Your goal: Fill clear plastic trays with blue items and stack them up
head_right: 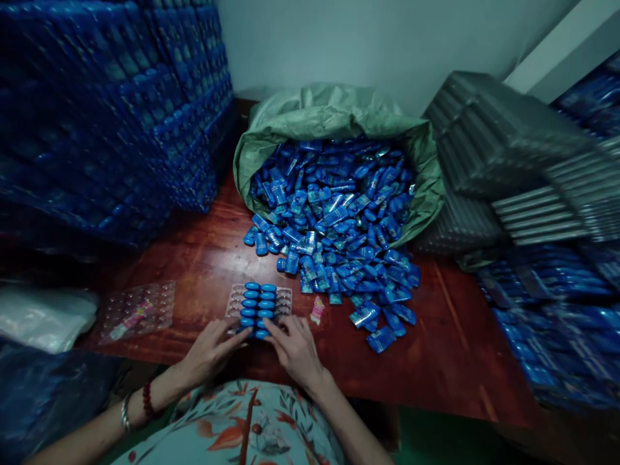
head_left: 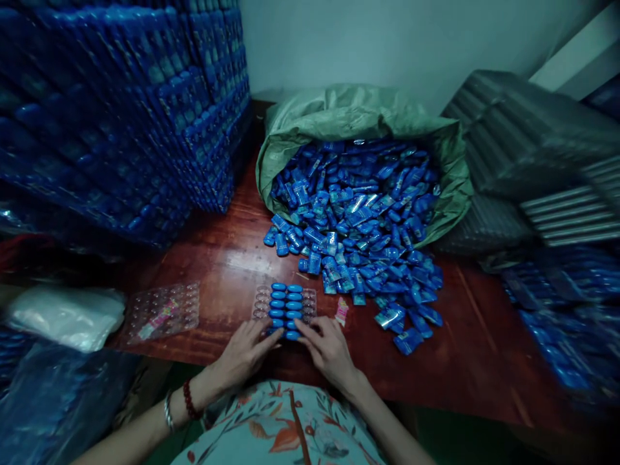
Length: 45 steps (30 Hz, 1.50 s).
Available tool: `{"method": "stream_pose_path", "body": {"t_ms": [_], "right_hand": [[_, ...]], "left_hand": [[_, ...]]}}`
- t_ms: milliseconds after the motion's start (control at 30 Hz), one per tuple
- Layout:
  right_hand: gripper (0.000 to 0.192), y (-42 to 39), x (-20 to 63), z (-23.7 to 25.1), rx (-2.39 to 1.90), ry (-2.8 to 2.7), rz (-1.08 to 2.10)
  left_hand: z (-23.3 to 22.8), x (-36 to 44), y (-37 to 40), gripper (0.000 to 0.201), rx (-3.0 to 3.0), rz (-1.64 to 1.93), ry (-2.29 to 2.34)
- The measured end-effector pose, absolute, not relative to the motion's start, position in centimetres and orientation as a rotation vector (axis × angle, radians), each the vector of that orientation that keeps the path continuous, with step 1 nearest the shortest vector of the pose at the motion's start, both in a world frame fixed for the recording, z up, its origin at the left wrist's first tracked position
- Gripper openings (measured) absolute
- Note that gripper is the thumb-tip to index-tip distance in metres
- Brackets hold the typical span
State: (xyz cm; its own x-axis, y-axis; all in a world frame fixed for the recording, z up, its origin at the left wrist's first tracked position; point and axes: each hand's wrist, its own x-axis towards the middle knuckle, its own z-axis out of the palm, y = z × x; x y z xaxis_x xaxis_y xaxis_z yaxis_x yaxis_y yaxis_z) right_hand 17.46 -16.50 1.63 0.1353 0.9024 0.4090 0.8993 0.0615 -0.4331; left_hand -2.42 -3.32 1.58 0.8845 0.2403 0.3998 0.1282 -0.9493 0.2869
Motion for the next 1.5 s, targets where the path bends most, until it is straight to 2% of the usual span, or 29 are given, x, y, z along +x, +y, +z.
{"method": "stream_pose_path", "body": {"t_ms": [167,333,467,700,800,900,1033,1200,1367,1500], "right_hand": [[0.033,-10.5,23.2,2.1,-2.204,-1.303,-0.048],[0.051,-4.0,24.3,4.1,-2.627,-1.342,0.024],[0.057,-3.1,24.2,3.9,-2.608,-1.369,0.197],[0.026,-7.9,24.8,1.8,-2.01,-1.365,0.28],[0.027,-11.1,23.9,1.0,-1.859,-1.205,0.336],[0.028,-13.4,22.9,0.4,-1.81,-1.126,0.378],[0.028,-13.9,22.5,0.3,-1.831,-1.377,0.322],[0.051,-12.7,23.1,2.2,-2.009,-1.79,0.268],[0.052,-11.6,23.4,4.6,-2.152,-2.005,0.293],[0.048,-11.2,23.1,5.6,-2.219,-2.067,0.289]], "left_hand": [[2.5,3.1,4.7,0.03,2.621,0.669,0.479],[1.9,10.7,9.9,0.043,2.843,0.296,0.598],[1.1,12.8,10.3,0.024,2.918,0.193,0.615],[0.1,9.6,9.3,0.031,2.908,0.168,0.55],[0.7,6.5,9.0,0.038,2.807,0.299,0.559],[1.8,3.0,8.3,0.036,2.585,0.472,0.612],[3.3,-0.7,6.8,0.03,2.38,0.63,0.655],[4.1,-2.2,5.0,0.027,2.365,0.521,0.546],[2.8,-1.2,5.5,0.026,2.319,0.563,0.62],[1.6,-0.8,6.8,0.035,2.207,0.598,0.761]]}}
